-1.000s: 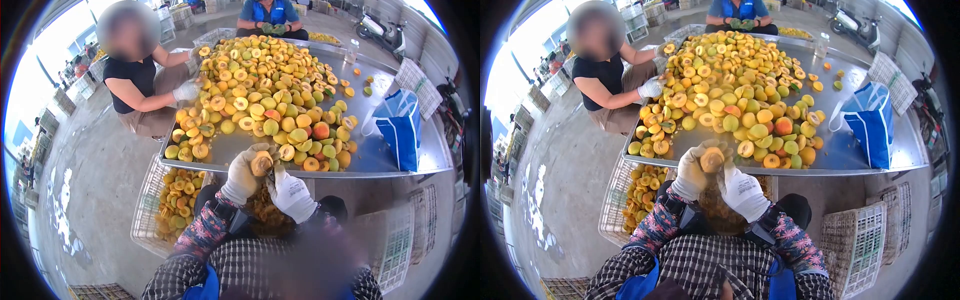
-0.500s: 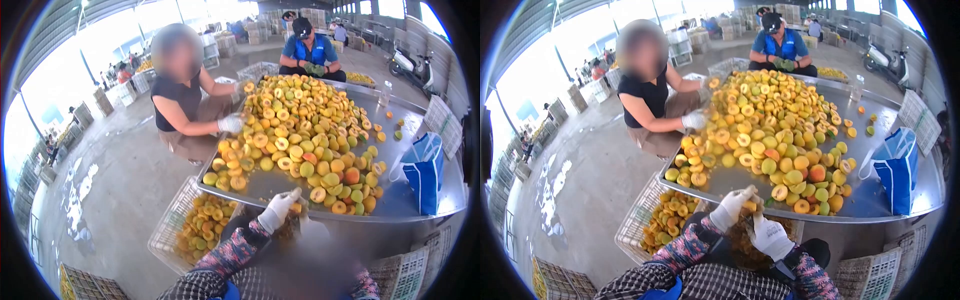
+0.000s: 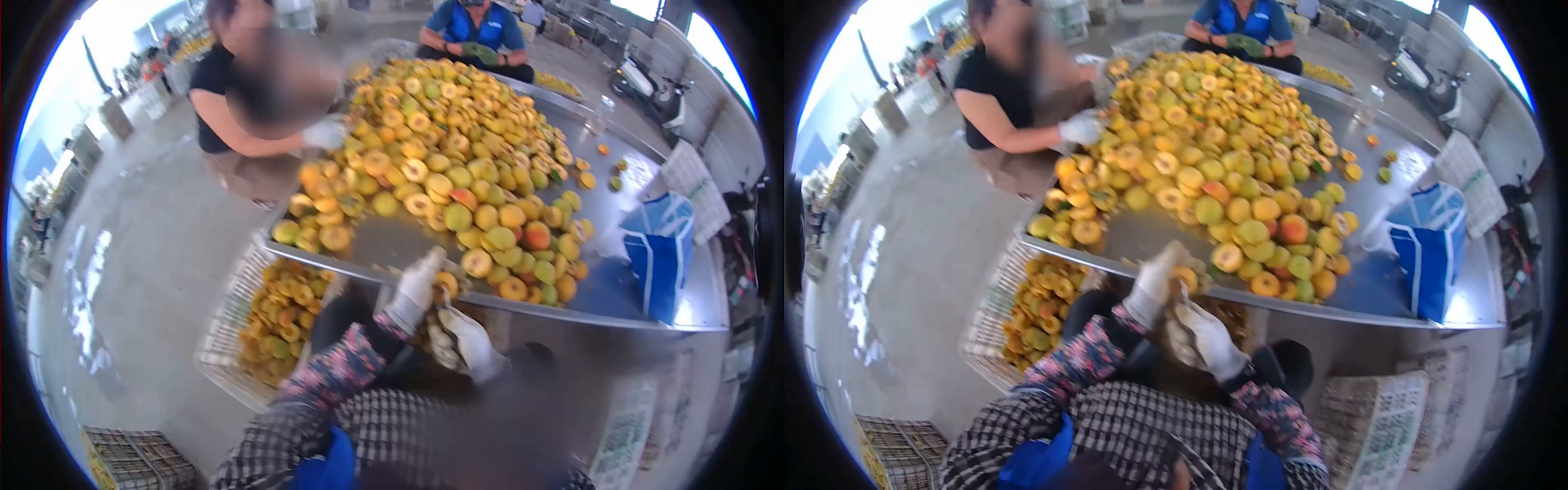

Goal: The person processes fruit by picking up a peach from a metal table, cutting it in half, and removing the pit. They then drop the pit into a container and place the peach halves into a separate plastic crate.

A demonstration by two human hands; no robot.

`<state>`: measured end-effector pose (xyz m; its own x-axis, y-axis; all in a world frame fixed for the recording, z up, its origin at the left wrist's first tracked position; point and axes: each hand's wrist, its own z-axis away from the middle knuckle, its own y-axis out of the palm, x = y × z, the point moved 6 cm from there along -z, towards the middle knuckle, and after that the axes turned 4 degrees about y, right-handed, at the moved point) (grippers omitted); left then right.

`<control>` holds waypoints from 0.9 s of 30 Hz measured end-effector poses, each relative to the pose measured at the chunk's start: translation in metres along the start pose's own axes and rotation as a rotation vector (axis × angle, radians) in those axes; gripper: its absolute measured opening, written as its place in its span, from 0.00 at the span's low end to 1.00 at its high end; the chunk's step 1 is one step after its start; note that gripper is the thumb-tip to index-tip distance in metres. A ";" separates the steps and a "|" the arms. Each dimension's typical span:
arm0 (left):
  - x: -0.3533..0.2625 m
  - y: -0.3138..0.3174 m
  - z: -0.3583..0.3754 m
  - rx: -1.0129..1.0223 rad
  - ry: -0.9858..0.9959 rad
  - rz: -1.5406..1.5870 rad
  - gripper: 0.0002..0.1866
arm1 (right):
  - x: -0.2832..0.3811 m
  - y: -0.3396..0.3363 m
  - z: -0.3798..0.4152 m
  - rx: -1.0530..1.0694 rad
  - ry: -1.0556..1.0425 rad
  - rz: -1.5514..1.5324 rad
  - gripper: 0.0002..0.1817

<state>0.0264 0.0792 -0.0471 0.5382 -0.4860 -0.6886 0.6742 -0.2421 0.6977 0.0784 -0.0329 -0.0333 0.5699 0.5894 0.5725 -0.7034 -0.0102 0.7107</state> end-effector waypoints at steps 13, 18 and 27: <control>0.032 0.025 0.005 -0.041 -0.099 0.021 0.23 | -0.009 -0.029 0.035 0.086 0.001 -0.238 0.17; 0.019 0.010 0.006 -0.063 0.014 -0.274 0.19 | -0.016 -0.059 0.061 -0.342 0.082 0.546 0.15; -0.170 -0.118 0.080 -0.508 0.223 -2.078 0.18 | -0.046 -0.094 0.072 -0.287 -0.026 1.684 0.24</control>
<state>-0.1852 0.1238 0.0032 -0.9537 0.2054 -0.2198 0.2347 0.0509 -0.9707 0.1486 -0.1169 -0.0970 -0.8223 0.0678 0.5649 -0.5362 -0.4245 -0.7295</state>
